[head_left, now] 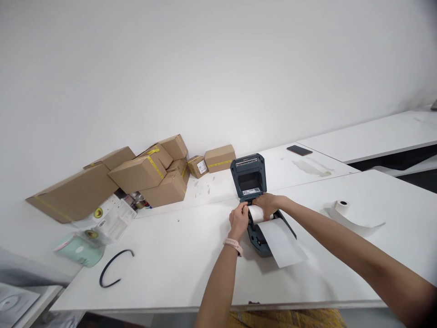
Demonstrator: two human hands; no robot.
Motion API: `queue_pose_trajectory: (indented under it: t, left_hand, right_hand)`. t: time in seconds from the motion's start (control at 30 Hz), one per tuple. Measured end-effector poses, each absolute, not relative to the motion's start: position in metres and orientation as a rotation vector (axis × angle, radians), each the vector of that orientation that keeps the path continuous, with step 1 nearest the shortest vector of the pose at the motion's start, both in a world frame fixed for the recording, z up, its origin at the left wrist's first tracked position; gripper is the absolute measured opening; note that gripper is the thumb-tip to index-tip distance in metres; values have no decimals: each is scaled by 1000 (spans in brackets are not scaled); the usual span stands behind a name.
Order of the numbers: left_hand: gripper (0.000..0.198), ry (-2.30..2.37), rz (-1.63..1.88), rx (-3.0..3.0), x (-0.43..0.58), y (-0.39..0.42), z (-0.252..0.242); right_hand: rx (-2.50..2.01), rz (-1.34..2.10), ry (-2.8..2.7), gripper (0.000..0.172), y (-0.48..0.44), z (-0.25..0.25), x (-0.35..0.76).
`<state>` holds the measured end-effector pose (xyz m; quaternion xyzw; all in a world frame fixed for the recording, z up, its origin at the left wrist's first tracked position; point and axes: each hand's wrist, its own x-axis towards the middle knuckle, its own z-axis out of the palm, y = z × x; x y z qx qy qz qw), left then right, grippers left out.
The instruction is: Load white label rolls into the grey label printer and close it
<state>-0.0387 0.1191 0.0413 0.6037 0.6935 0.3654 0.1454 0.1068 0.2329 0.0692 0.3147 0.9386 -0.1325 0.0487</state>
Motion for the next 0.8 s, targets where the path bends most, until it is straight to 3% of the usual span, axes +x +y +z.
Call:
queue_pose_trajectory:
  t: [0.63, 0.8]
  left_hand:
    - [47, 1771, 1197, 1617, -36, 112, 26]
    - [64, 1808, 1147, 1462, -32, 88, 17]
  right_hand:
    - [921, -538, 2917, 88, 226, 73, 124]
    - [1253, -953, 3249, 44, 227, 97, 154]
